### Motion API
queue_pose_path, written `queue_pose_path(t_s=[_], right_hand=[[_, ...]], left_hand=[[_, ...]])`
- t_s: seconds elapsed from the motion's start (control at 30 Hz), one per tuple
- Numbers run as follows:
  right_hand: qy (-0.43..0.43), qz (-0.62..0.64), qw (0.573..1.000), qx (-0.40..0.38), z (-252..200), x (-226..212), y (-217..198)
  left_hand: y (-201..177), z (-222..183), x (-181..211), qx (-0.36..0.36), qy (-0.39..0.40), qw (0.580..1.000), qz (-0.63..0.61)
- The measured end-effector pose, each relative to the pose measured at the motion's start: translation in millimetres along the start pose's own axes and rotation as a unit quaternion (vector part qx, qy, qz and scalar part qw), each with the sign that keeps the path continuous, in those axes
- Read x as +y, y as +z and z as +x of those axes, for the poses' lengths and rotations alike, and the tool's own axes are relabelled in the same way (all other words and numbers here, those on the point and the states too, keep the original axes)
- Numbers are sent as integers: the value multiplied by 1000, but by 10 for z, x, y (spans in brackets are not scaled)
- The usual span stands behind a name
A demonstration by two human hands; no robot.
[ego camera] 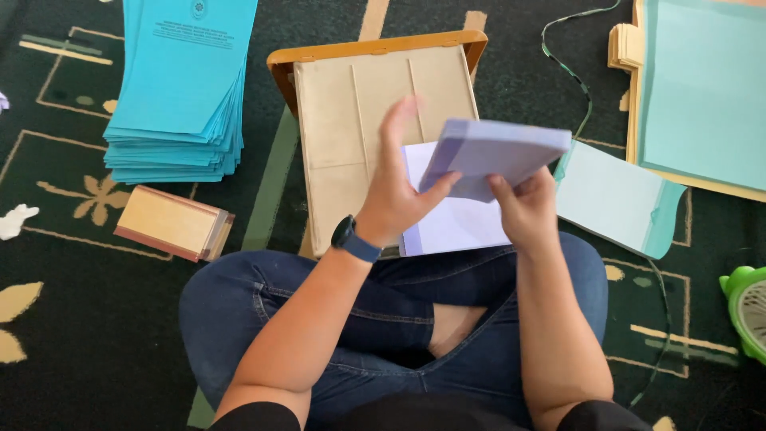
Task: The person sits cross-legged on the floor and folds light purple sheets of paper in half. They smooth the creases with their hands and place the folded papers into a stack on a small wooden stand.
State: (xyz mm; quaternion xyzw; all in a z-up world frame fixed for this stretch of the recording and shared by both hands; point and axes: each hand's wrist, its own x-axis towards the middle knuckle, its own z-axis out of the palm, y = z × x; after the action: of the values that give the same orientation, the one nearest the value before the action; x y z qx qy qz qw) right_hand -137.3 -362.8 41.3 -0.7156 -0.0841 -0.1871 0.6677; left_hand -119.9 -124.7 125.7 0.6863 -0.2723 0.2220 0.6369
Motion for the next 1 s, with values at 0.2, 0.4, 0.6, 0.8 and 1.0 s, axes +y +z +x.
queue_pose_path(t_s=[0.2,0.4,0.6,0.8,1.0], right_hand=[[23,37,999,-17,44,114,258],[59,20,994,-94,33,190,310],[92,-164,976,-113,38,342,32],[94,-146,981,-89,64,214,157],[112,-5,991,-67,89,-254,567]], left_hand=[[78,-132,-423,-96,-197,976,-7],[108,-191,-609,-64,-166,984,23],[143,-205,-583,-46,-164,985,34],[99,-116,-470,-42,-176,981,68],[-56,0,-475,2,-283,959,11]])
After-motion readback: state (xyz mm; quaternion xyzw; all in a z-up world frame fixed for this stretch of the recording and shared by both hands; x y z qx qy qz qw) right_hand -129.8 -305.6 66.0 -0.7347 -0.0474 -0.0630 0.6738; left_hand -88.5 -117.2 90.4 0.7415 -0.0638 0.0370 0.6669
